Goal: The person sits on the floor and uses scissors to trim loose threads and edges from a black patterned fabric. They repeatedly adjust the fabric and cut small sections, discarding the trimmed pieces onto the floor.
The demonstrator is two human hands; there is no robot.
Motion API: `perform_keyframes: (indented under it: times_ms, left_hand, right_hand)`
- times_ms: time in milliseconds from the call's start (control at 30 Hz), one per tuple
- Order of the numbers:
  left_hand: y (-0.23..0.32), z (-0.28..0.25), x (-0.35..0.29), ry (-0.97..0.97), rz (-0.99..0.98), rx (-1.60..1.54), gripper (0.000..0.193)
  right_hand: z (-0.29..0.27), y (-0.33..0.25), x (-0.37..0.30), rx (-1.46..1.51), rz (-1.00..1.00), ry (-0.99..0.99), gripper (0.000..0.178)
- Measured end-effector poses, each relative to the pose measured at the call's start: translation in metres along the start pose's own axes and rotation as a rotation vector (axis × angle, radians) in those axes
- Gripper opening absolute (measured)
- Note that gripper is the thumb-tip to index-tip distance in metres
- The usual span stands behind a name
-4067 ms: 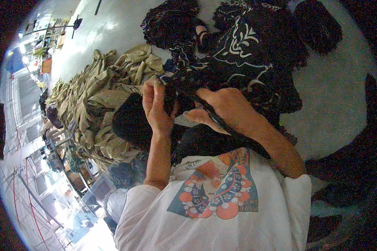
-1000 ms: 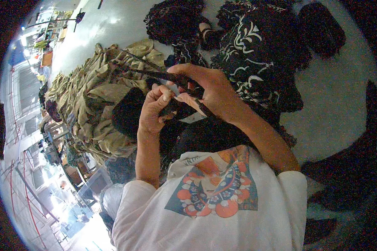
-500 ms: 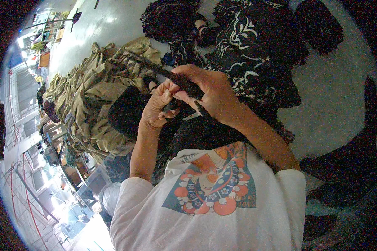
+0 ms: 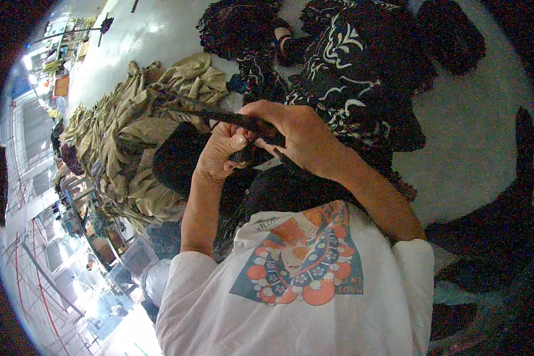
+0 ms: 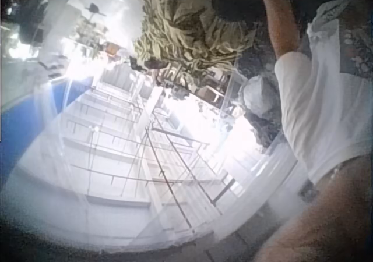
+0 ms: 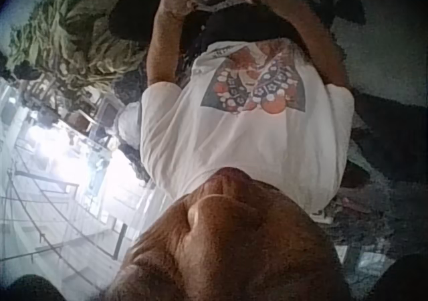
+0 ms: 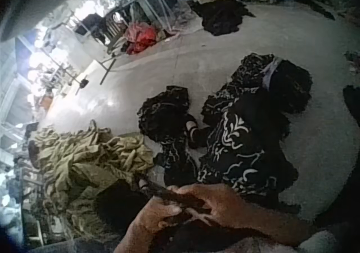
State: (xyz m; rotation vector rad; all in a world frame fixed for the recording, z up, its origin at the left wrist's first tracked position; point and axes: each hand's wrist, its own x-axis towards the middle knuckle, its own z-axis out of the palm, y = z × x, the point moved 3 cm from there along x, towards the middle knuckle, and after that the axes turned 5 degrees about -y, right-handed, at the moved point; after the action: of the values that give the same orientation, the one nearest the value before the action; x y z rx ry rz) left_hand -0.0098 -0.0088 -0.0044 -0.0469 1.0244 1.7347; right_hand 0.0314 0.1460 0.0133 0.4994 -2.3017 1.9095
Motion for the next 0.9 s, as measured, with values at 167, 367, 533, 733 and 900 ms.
perform_keyframes:
  times_ms: [167,367,533,733,900]
  left_hand:
    - [0.001,-0.001,0.002,0.122,0.129,0.424,0.034]
    - [0.013,0.012,-0.007,0.212,0.362,0.974,0.034]
    - [0.012,0.019,-0.009,0.269,0.359,1.1,0.025]
    - [0.011,0.013,-0.015,0.194,0.204,0.842,0.015]
    - [0.016,0.005,-0.019,0.164,0.074,0.4,0.009]
  right_hand:
    - [-0.005,0.002,-0.003,-0.044,0.044,0.038,0.038]
    - [-0.014,0.01,-0.009,-0.021,0.167,0.143,0.036]
    - [-0.013,0.01,-0.011,-0.126,0.199,0.095,0.036]
    - [-0.012,0.008,-0.011,-0.163,0.123,0.09,0.038]
    - [-0.006,0.014,-0.01,-0.16,0.087,0.113,0.039]
